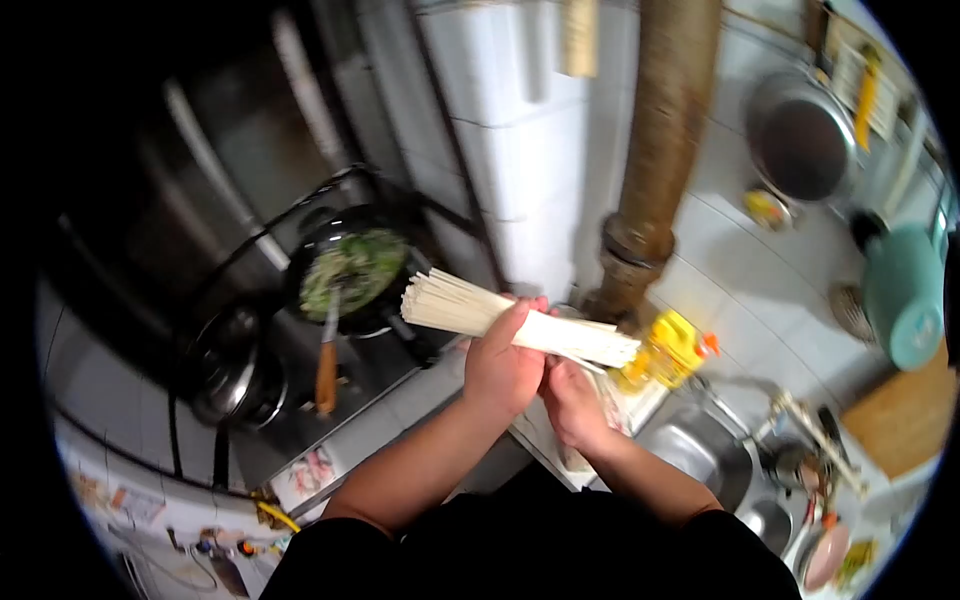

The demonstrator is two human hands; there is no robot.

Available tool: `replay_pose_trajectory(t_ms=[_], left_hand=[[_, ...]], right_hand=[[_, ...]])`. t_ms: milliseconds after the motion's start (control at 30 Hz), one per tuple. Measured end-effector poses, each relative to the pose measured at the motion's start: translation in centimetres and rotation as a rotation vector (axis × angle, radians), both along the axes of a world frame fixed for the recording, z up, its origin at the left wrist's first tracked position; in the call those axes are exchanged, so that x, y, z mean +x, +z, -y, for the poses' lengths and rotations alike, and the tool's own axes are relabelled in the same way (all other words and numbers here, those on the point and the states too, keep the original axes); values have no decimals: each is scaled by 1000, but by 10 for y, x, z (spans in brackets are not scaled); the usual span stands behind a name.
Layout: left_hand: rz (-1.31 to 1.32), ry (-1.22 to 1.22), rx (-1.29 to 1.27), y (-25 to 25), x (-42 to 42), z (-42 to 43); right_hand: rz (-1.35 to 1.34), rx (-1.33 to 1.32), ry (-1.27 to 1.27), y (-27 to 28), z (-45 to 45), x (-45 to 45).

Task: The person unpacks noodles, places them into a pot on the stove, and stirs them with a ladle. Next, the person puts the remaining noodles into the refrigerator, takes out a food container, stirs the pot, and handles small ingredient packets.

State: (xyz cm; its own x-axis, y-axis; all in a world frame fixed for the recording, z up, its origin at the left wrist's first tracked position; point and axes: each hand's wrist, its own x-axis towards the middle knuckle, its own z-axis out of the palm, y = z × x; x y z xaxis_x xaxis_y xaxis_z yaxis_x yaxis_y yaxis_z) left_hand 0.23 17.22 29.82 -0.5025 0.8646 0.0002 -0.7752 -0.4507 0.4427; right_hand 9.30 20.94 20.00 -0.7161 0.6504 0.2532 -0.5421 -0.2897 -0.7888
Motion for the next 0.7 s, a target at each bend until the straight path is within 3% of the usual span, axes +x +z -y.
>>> replay_pose_trajectory(t_ms=[33, 167, 267, 433, 567, 700], left_hand=[[11, 52, 28, 16, -18, 5], [144, 304, 29, 68, -89, 22], [173, 504, 3, 70, -164, 24], [142, 683, -128, 42, -292, 9], [171, 681, -161, 34, -347, 6], [245, 621, -289, 21, -387, -5]], right_hand=[[-138, -103, 11, 42, 7, -20], [-269, -337, 183, 127, 7, -118], [-236, -539, 110, 155, 9, -208], [-101, -667, -21, 143, -3, -342], [-63, -823, -155, 139, 2, -400], [43, -818, -305, 136, -3, -436]])
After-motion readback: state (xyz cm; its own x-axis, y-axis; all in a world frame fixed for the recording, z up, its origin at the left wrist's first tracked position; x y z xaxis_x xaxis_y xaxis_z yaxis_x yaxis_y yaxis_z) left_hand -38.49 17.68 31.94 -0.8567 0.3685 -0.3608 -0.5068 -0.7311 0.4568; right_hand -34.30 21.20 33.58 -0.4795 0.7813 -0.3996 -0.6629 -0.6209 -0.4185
